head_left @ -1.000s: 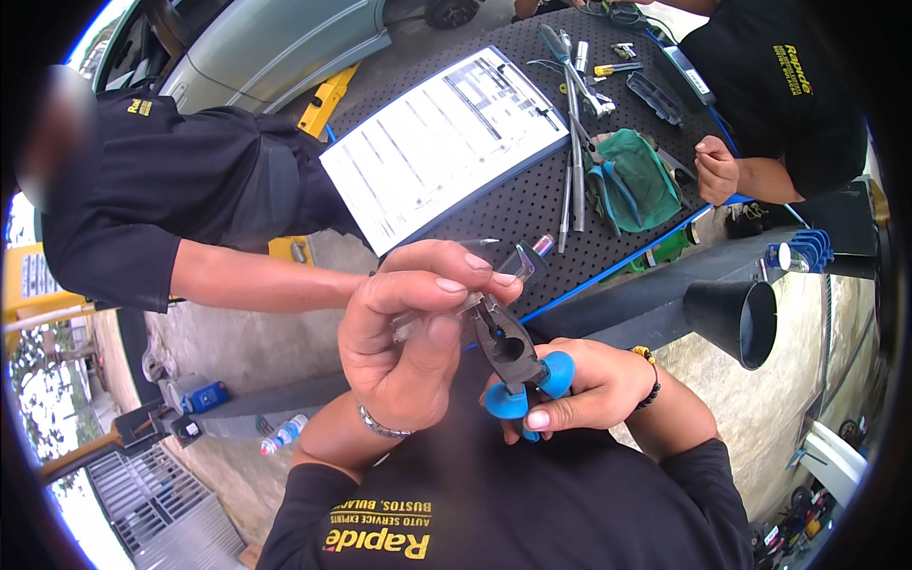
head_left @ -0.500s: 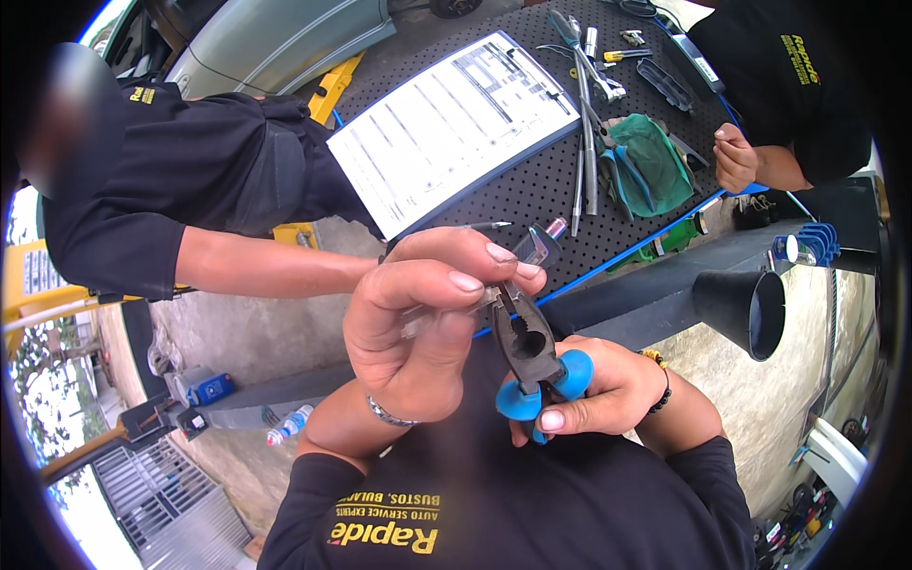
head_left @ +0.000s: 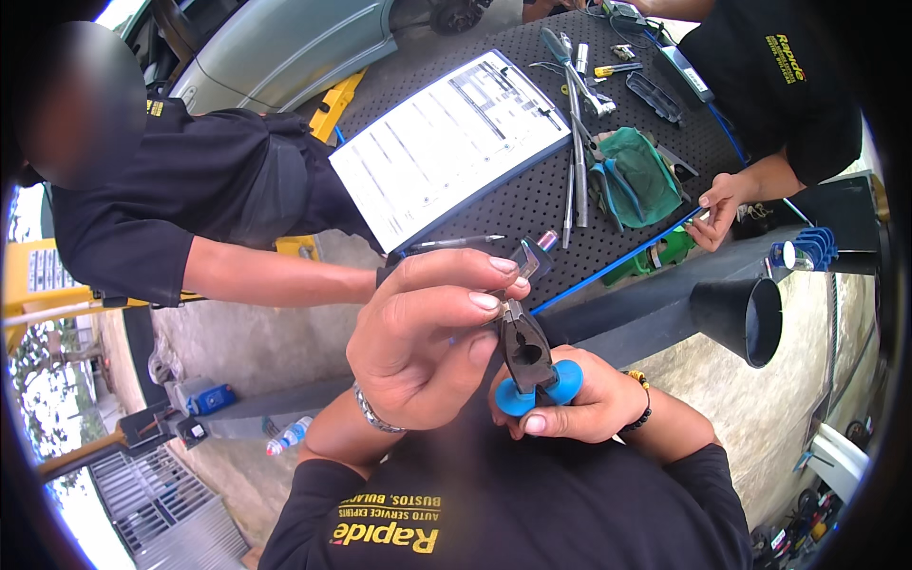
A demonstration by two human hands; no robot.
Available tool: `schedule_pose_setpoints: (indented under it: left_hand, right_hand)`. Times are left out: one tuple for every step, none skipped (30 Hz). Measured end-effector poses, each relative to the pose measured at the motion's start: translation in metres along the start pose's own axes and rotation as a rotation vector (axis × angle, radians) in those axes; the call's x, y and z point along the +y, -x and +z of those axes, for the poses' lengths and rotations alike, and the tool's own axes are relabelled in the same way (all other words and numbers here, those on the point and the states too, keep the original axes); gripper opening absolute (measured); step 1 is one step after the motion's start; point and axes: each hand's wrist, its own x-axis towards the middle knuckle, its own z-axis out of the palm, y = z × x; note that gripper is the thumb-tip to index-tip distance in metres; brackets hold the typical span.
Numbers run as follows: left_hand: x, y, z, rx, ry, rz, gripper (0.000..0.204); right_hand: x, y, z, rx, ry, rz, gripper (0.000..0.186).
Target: The person writes on a clipboard, then wipes a small metal car part with a green cloth. They use pliers to manipulate the part, repeatedly squeezing and adjusting it. The person also opens a tool drawer and retrieves a tool before continuing to work on the part with the pliers.
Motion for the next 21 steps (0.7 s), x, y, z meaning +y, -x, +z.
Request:
schedule_pose_setpoints:
  left_hand:
    - [0.004,0.001,0.002,0.007,0.016,-0.008,0.025]
    - [0.007,0.000,0.006,0.022,0.023,-0.007,0.024]
    - [0.011,-0.001,0.010,0.036,0.031,-0.007,0.024]
    - [0.012,0.000,0.011,0.020,-0.007,0.017,0.024]
    - [0.012,0.001,0.011,0.005,-0.046,0.040,0.024]
    - [0.012,0.002,0.012,-0.011,-0.085,0.062,0.024]
    - [0.013,0.003,0.014,-0.001,-0.079,0.065,0.023]
    - [0.013,0.003,0.015,-0.023,-0.101,0.066,0.022]
    - [0.013,0.003,0.016,-0.046,-0.123,0.068,0.021]
    - [0.014,0.003,0.018,-0.068,-0.146,0.069,0.021]
    - [0.014,0.003,0.020,-0.056,-0.151,0.077,0.019]
    - [0.015,0.004,0.022,-0.062,-0.149,0.080,0.018]
    - [0.015,0.004,0.023,-0.068,-0.149,0.082,0.018]
    - [0.016,0.004,0.024,-0.074,-0.148,0.083,0.017]
    - [0.014,0.005,0.027,-0.064,-0.134,0.105,0.017]
    - [0.013,0.005,0.029,-0.057,-0.121,0.117,0.017]
    - [0.011,0.004,0.031,-0.051,-0.109,0.130,0.017]
    - [0.010,0.004,0.033,-0.044,-0.097,0.143,0.018]
    - [0.009,0.005,0.036,-0.034,-0.101,0.155,0.018]
    - [0.007,0.006,0.038,-0.023,-0.104,0.167,0.018]
    - [0.006,0.007,0.040,-0.013,-0.108,0.179,0.018]
  right_hand:
    - [-0.002,0.000,0.000,-0.005,0.056,-0.017,0.027]
    - [-0.004,0.000,-0.001,-0.009,0.113,-0.035,0.027]
    - [-0.003,0.000,-0.001,-0.007,0.189,-0.075,0.024]
    - [-0.003,0.000,-0.001,-0.005,0.219,-0.094,0.023]
    - [-0.004,0.001,0.000,-0.002,0.248,-0.114,0.023]
    - [-0.003,0.001,0.001,0.000,0.277,-0.133,0.022]
    - [0.000,0.002,0.002,0.009,0.302,-0.174,0.021]
    - [0.001,0.004,0.003,0.016,0.316,-0.184,0.021]
    - [0.002,0.005,0.003,0.023,0.331,-0.193,0.021]
    - [0.004,0.007,0.004,0.030,0.344,-0.203,0.021]
    - [0.006,0.007,0.004,0.036,0.375,-0.240,0.022]
    - [0.007,0.009,0.003,0.032,0.364,-0.242,0.023]
    - [0.008,0.010,0.003,0.027,0.351,-0.242,0.023]
    - [0.008,0.011,0.002,0.021,0.338,-0.243,0.024]
    - [0.008,0.012,0.002,0.022,0.325,-0.252,0.024]
    - [0.008,0.012,0.003,0.024,0.313,-0.259,0.024]
    - [0.008,0.013,0.003,0.025,0.300,-0.266,0.024]
    - [0.009,0.014,0.002,0.017,0.301,-0.263,0.024]
    - [0.010,0.016,0.000,0.008,0.301,-0.259,0.024]
    - [0.010,0.017,-0.001,-0.002,0.301,-0.255,0.025]
    - [0.009,0.018,-0.001,0.000,0.294,-0.263,0.025]
